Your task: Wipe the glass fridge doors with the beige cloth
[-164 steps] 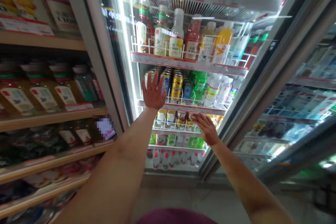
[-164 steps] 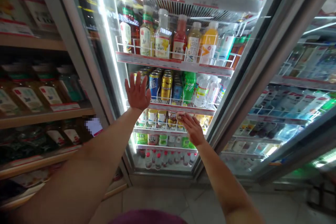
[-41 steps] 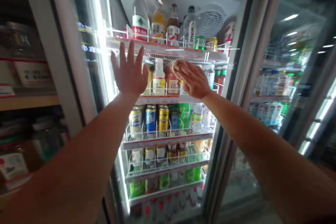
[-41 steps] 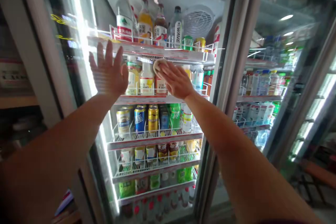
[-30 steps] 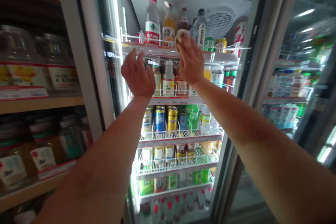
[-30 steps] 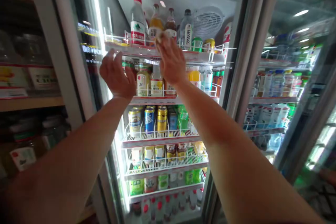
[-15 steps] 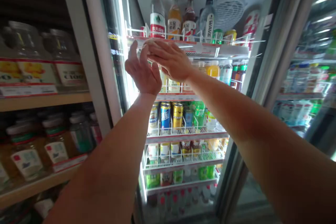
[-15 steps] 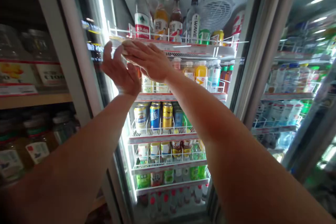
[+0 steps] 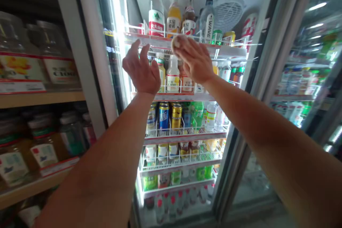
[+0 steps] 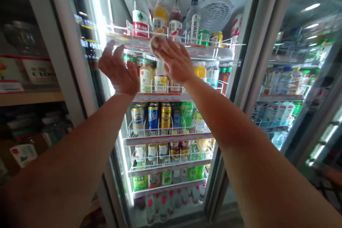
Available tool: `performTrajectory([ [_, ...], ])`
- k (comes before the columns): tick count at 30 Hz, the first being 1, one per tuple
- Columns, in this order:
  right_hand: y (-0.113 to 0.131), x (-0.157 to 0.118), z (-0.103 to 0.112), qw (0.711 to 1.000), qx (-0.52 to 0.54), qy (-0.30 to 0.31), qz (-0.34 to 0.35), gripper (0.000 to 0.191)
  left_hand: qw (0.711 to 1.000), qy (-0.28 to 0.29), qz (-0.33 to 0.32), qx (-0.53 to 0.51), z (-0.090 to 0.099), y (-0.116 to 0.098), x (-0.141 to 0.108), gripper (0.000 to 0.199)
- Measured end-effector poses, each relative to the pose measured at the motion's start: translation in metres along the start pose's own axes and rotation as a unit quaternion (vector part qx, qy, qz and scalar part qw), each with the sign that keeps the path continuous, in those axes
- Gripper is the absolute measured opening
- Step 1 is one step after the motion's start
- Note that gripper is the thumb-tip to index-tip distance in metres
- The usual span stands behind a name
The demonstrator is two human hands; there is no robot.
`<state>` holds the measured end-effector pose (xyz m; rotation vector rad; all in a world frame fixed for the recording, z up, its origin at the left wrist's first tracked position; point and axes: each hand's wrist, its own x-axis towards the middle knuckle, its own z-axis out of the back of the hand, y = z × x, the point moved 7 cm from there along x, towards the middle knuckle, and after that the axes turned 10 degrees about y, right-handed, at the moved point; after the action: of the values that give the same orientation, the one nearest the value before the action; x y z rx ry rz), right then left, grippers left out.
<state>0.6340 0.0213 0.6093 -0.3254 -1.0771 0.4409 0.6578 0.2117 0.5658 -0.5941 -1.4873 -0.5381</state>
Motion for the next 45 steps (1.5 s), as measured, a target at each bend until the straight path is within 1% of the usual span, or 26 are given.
performTrajectory([
  [2,-0.035,-0.014,0.010,0.988,-0.001,-0.074,-0.136,0.055,1.000,-0.008,-0.008,0.013,0.001,-0.002,0.000,0.066],
  [3,-0.044,-0.021,0.012,0.980,-0.003,-0.095,-0.173,0.055,1.000,-0.005,-0.008,0.015,0.001,-0.002,0.000,0.064],
  [4,-0.048,-0.027,0.013,0.979,-0.005,-0.098,-0.179,0.055,1.000,-0.001,-0.007,0.015,0.000,-0.002,0.000,0.062],
  [5,-0.046,-0.030,0.011,0.984,-0.005,-0.083,-0.159,0.055,1.000,0.006,-0.007,0.015,-0.001,-0.002,0.000,0.061],
  [8,-0.031,-0.033,0.003,0.999,0.013,0.009,-0.038,0.049,1.000,0.025,-0.010,0.014,-0.004,-0.002,0.001,0.060],
  [10,-0.036,-0.033,0.002,0.999,0.022,0.048,-0.004,0.046,0.999,0.037,-0.012,0.008,-0.006,-0.003,0.002,0.058],
  [11,-0.045,-0.032,0.004,0.999,0.023,0.041,-0.010,0.047,0.999,0.044,-0.014,0.006,-0.007,-0.003,0.002,0.056],
  [13,-0.073,-0.035,0.014,0.996,0.023,-0.038,-0.074,0.049,0.998,0.052,-0.022,0.009,-0.008,-0.003,0.003,0.052],
  [15,-0.098,-0.047,0.023,0.976,0.022,-0.145,-0.161,0.052,0.998,0.055,-0.030,0.016,-0.009,-0.003,0.003,0.051],
  [16,-0.105,-0.055,0.024,0.964,0.018,-0.180,-0.196,0.054,0.998,0.055,-0.032,0.017,-0.010,-0.003,0.003,0.051],
  [17,-0.108,-0.062,0.023,0.957,0.012,-0.192,-0.216,0.054,0.998,0.056,-0.031,0.014,-0.011,-0.001,0.004,0.051],
  [19,-0.101,-0.070,0.018,0.967,-0.003,-0.155,-0.202,0.052,0.998,0.061,-0.026,0.005,-0.013,0.001,0.004,0.052],
  [21,-0.090,-0.075,0.012,0.987,-0.011,-0.082,-0.141,0.049,0.998,0.061,-0.024,0.003,-0.015,0.002,0.005,0.053],
  [22,-0.088,-0.078,0.010,0.992,-0.012,-0.054,-0.116,0.048,0.998,0.061,-0.025,0.003,-0.016,0.003,0.005,0.054],
  [23,-0.091,-0.083,0.009,0.993,-0.012,-0.045,-0.106,0.047,0.998,0.059,-0.025,0.000,-0.016,0.003,0.005,0.055],
  [24,-0.099,-0.089,0.010,0.992,-0.010,-0.055,-0.116,0.048,0.998,0.060,-0.025,-0.003,-0.016,0.003,0.005,0.055],
  [25,-0.111,-0.096,0.012,0.986,-0.005,-0.085,-0.144,0.050,0.998,0.061,-0.025,-0.006,-0.016,0.003,0.005,0.055],
  [28,-0.145,-0.127,0.012,0.939,0.028,-0.234,-0.249,0.055,0.998,0.057,-0.032,0.001,-0.015,0.002,0.004,0.053],
  [29,-0.152,-0.136,0.009,0.925,0.040,-0.267,-0.267,0.055,0.998,0.052,-0.035,0.007,-0.014,0.001,0.003,0.051],
  [30,-0.156,-0.143,0.006,0.918,0.048,-0.281,-0.274,0.055,0.998,0.048,-0.037,0.011,-0.013,0.000,0.003,0.050],
  [31,-0.158,-0.146,0.002,0.920,0.050,-0.278,-0.272,0.055,0.998,0.046,-0.036,0.009,-0.013,0.000,0.003,0.049],
  [33,-0.163,-0.147,0.000,0.934,0.040,-0.241,-0.259,0.057,0.998,0.052,-0.029,-0.001,-0.013,0.001,0.003,0.049],
  [35,-0.174,-0.146,0.006,0.939,0.031,-0.220,-0.264,0.056,0.998,0.062,-0.022,-0.014,-0.015,0.002,0.003,0.050],
  [39,-0.199,-0.150,0.019,0.907,0.043,-0.244,-0.341,0.053,0.997,0.060,-0.019,-0.038,-0.014,0.002,0.003,0.049],
  [42,-0.191,-0.157,0.015,0.889,0.031,-0.245,-0.386,0.056,0.997,0.050,-0.023,-0.055,-0.012,0.002,0.002,0.046],
  [45,-0.172,-0.167,0.008,0.888,0.014,-0.236,-0.394,0.058,0.994,0.059,-0.013,-0.091,-0.013,0.004,0.002,0.047],
])
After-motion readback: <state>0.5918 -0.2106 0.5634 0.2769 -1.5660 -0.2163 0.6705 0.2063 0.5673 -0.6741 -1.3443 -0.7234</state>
